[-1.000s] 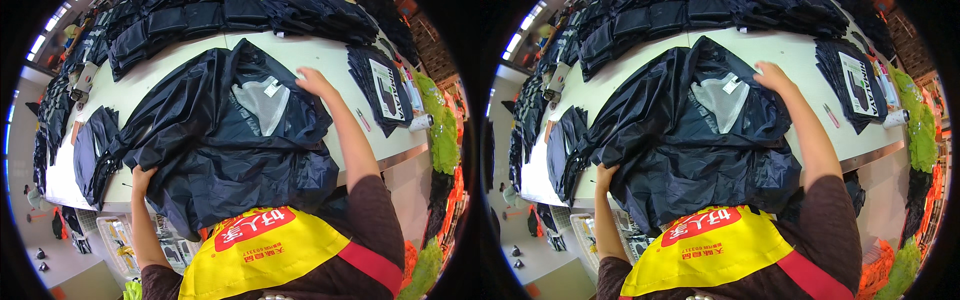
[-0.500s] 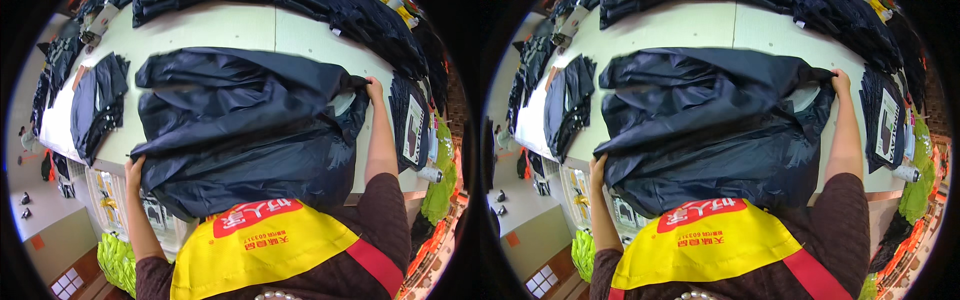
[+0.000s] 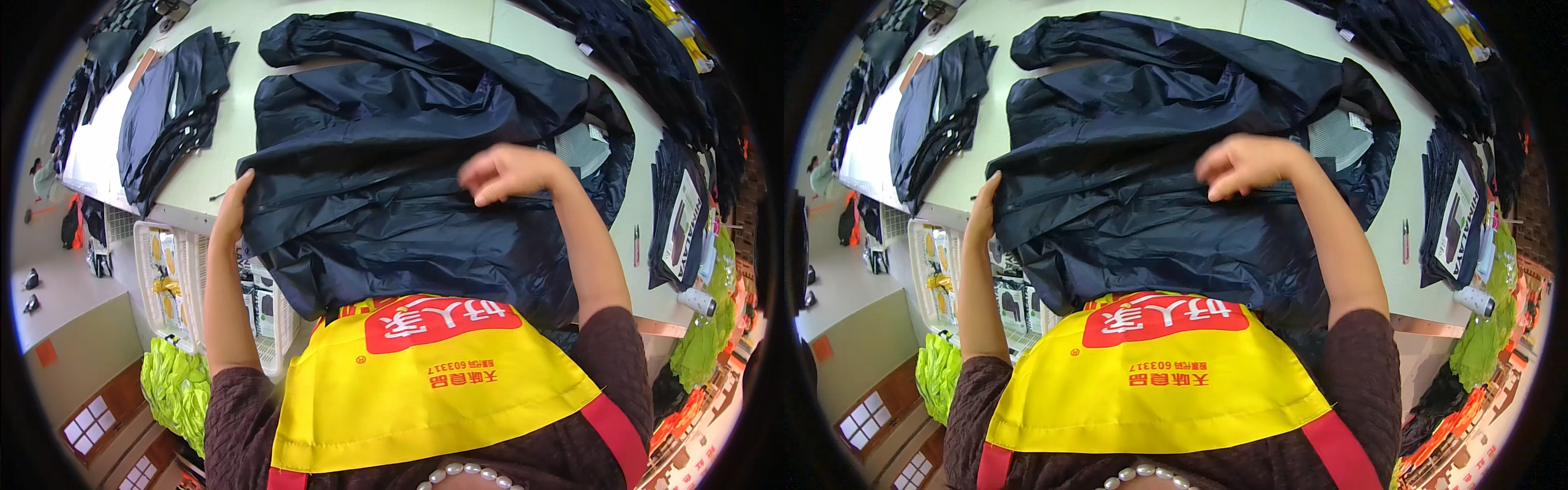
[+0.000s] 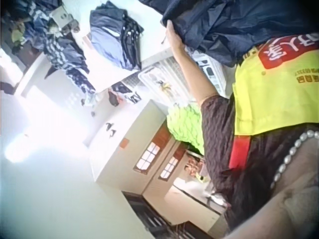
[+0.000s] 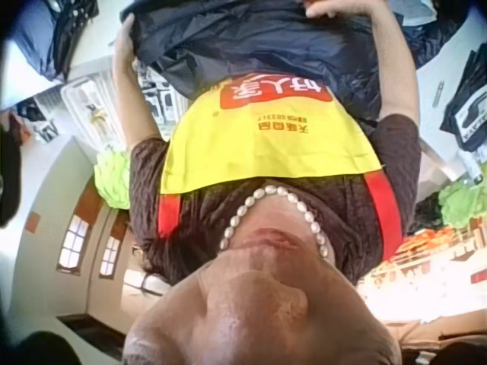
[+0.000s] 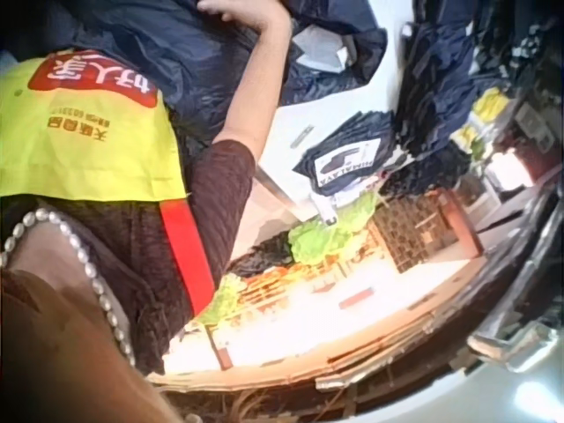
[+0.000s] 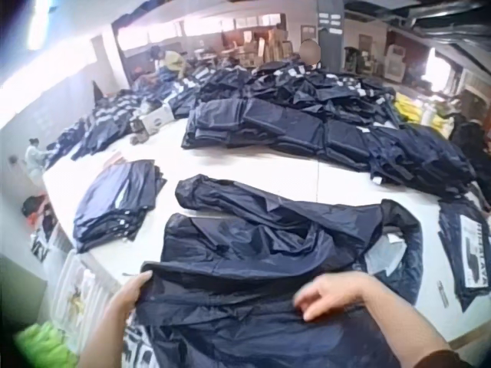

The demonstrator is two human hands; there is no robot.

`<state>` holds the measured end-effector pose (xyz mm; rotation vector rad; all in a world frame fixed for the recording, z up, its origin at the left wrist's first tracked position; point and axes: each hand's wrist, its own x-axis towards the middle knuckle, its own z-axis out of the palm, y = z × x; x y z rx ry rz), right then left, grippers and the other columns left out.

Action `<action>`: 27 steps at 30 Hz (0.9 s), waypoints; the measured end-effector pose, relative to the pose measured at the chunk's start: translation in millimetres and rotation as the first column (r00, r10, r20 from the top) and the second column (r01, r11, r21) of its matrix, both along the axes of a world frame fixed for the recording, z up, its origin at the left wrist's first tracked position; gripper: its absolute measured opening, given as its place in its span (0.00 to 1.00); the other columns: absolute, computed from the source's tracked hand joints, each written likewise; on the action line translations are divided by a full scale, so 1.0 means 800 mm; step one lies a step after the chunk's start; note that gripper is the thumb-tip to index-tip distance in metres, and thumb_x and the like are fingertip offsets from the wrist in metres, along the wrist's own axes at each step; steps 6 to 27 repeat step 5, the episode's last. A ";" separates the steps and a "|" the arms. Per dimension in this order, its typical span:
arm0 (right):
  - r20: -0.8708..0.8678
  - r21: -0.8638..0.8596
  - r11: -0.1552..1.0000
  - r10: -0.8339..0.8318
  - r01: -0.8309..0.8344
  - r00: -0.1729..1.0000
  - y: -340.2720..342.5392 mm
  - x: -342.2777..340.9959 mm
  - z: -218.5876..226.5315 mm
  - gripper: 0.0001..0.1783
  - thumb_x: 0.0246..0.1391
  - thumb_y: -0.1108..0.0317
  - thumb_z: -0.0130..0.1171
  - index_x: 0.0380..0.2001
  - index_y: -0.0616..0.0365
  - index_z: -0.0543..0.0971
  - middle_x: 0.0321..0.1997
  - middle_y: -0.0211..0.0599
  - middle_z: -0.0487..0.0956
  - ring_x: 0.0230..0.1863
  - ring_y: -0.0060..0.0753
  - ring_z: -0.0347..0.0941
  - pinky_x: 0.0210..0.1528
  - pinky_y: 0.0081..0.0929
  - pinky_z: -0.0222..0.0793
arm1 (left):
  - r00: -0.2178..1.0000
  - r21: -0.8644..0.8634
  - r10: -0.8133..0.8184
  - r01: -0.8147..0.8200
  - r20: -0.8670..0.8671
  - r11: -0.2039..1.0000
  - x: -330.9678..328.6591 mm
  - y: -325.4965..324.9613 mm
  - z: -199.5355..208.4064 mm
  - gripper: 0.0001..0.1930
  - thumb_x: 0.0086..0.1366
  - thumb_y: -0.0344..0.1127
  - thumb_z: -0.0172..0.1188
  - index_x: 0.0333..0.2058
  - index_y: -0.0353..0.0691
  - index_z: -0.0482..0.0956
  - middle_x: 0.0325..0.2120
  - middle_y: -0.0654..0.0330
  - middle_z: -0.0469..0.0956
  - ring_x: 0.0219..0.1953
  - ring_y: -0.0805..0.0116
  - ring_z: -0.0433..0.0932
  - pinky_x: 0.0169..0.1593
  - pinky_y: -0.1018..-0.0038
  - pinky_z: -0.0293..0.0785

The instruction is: The person folds a dark jacket on a table, aligns edges, and places it into a plastic bag. They then retrieve another jacket, unfold it, and use a small tool to cut or trim a tag or thread before folding and bagging it.

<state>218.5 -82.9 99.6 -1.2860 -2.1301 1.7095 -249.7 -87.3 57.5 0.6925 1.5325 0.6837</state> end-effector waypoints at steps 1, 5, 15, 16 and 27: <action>-0.010 0.243 0.970 0.026 -0.023 1.000 0.027 0.004 -0.033 0.18 0.47 0.60 0.62 0.39 0.59 0.78 0.34 0.39 0.78 0.36 0.31 0.75 0.39 0.26 0.71 | 0.996 0.035 -0.068 0.070 -0.060 0.997 -0.014 0.002 -0.014 0.25 0.57 0.50 0.59 0.41 0.31 0.76 0.32 0.57 0.80 0.30 0.69 0.78 0.39 0.78 0.75; 0.435 0.689 0.660 -0.707 0.300 0.557 0.095 -0.029 -0.037 0.33 0.47 0.59 0.61 0.57 0.51 0.65 0.51 0.48 0.73 0.52 0.50 0.69 0.52 0.39 0.68 | 0.921 0.035 -0.280 0.300 -0.271 0.953 -0.015 -0.006 -0.006 0.33 0.49 0.40 0.67 0.50 0.27 0.67 0.44 0.48 0.74 0.44 0.63 0.74 0.51 0.72 0.69; 0.435 0.689 0.660 -0.707 0.300 0.557 0.095 -0.029 -0.037 0.33 0.47 0.59 0.61 0.57 0.51 0.65 0.51 0.48 0.73 0.52 0.50 0.69 0.52 0.39 0.68 | 0.921 0.035 -0.280 0.300 -0.271 0.953 -0.015 -0.006 -0.006 0.33 0.49 0.40 0.67 0.50 0.27 0.67 0.44 0.48 0.74 0.44 0.63 0.74 0.51 0.72 0.69; 0.435 0.689 0.660 -0.707 0.300 0.557 0.095 -0.029 -0.037 0.33 0.47 0.59 0.61 0.57 0.51 0.65 0.51 0.48 0.73 0.52 0.50 0.69 0.52 0.39 0.68 | 0.921 0.035 -0.280 0.300 -0.271 0.953 -0.015 -0.006 -0.006 0.33 0.49 0.40 0.67 0.50 0.27 0.67 0.44 0.48 0.74 0.44 0.63 0.74 0.51 0.72 0.69; 0.435 0.689 0.660 -0.707 0.300 0.557 0.095 -0.029 -0.037 0.33 0.47 0.59 0.61 0.57 0.51 0.65 0.51 0.48 0.73 0.52 0.50 0.69 0.52 0.39 0.68 | 0.921 0.035 -0.280 0.300 -0.271 0.953 -0.015 -0.006 -0.006 0.33 0.49 0.40 0.67 0.50 0.27 0.67 0.44 0.48 0.74 0.44 0.63 0.74 0.51 0.72 0.69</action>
